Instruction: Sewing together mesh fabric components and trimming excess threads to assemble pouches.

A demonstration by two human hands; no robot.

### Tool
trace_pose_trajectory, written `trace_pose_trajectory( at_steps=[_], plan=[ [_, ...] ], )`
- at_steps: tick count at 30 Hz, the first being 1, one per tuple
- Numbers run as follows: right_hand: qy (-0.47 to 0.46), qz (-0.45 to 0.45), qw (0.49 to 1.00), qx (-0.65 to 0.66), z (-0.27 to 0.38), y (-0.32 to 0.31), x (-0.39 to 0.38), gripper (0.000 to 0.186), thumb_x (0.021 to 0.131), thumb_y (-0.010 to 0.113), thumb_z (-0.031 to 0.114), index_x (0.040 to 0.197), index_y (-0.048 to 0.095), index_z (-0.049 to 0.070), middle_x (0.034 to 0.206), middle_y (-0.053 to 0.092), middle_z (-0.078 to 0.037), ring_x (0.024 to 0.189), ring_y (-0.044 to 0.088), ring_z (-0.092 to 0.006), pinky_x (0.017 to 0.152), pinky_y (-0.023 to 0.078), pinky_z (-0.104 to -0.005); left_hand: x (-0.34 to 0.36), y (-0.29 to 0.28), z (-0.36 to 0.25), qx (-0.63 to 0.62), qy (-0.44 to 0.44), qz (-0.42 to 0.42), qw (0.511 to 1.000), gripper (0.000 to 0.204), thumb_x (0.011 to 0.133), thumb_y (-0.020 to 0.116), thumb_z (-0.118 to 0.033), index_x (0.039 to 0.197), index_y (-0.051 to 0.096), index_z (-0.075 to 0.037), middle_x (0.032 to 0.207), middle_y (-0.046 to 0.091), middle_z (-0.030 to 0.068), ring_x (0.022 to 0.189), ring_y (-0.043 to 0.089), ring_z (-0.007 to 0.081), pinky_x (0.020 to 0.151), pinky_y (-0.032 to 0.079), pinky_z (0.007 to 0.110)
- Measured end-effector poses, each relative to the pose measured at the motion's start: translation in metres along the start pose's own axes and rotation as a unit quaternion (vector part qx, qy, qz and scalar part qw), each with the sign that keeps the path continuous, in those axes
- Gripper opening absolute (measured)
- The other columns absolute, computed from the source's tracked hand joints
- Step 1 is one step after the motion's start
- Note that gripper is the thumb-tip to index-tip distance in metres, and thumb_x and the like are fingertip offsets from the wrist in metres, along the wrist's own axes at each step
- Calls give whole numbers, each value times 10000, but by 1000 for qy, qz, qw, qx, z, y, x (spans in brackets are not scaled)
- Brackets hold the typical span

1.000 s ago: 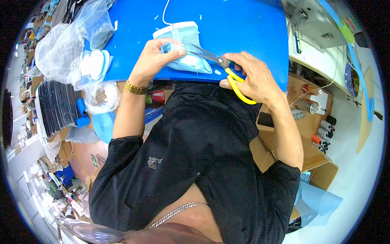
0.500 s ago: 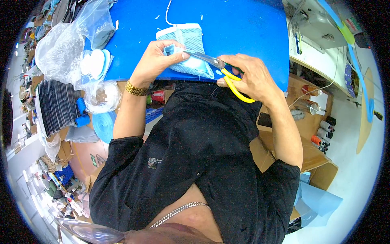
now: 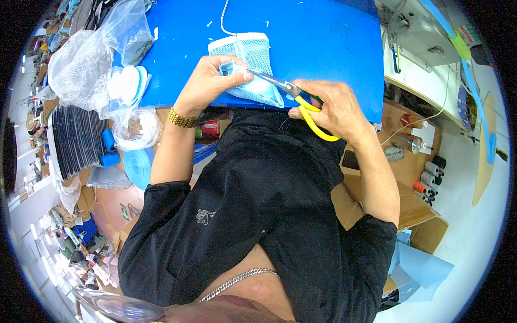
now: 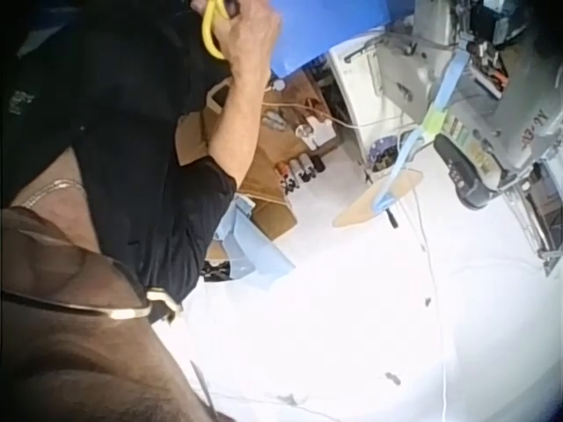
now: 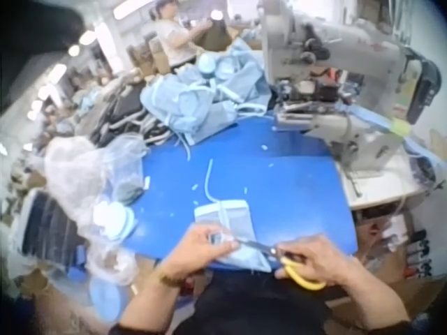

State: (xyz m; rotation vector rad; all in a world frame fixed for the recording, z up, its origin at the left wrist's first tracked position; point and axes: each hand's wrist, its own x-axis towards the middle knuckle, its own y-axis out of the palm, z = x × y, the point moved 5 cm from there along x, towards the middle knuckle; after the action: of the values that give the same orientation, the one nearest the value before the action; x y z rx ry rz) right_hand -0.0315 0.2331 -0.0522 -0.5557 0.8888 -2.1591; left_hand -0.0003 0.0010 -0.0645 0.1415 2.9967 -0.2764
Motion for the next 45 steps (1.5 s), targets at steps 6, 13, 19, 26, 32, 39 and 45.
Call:
trace_pose_trajectory(
  at_steps=[6,13,19,26,32,39,45],
  plan=[
    [49,-22,999,-1,-4,1,-5,557,722,832,347,1161,663,50,970,712,-133,766,681,-260,700,537,-340,1,0,-1,1,1,2,1000,171,825,757,-169,903,737,-18,830,706,34,760,608,74,682,481,240],
    [247,-124,864,422,-11,8,-8,429,854,741,180,1211,557,30,781,608,-24,615,571,-73,512,464,-209,-5,-5,-17,119,217,-281,927,149,795,760,-79,910,690,-14,850,674,65,778,630,134,709,497,262],
    [161,-252,830,470,-2,48,16,584,788,803,113,1245,451,27,903,577,-35,811,598,-119,675,507,-239,-15,43,-9,47,173,-212,961,114,845,692,4,920,605,10,980,639,68,951,624,127,799,533,265],
    [105,-235,892,373,3,34,21,456,809,693,-11,1221,498,8,992,631,-42,873,587,-78,756,490,-236,-14,42,-31,74,181,-202,960,426,817,649,13,1220,514,-7,1229,577,135,1062,616,240,872,525,352],
    [76,-167,888,421,12,28,21,504,814,698,-6,1285,523,34,948,620,-10,818,556,-51,715,468,-219,20,21,-53,177,193,-13,965,290,871,555,-63,1144,651,-31,1043,662,90,996,623,184,882,477,294],
    [140,-241,864,420,-4,17,13,504,821,707,17,1290,527,57,908,602,-9,795,558,-66,697,463,-217,32,20,-64,241,190,15,952,231,873,692,-165,1048,651,-19,964,642,44,862,573,107,767,464,248],
    [139,-214,878,405,4,14,12,540,820,757,78,1309,529,59,957,629,-32,858,588,-86,770,494,-234,46,25,-56,211,115,113,964,227,857,735,-193,1001,683,-25,859,661,21,787,573,70,691,461,222]
  ],
)
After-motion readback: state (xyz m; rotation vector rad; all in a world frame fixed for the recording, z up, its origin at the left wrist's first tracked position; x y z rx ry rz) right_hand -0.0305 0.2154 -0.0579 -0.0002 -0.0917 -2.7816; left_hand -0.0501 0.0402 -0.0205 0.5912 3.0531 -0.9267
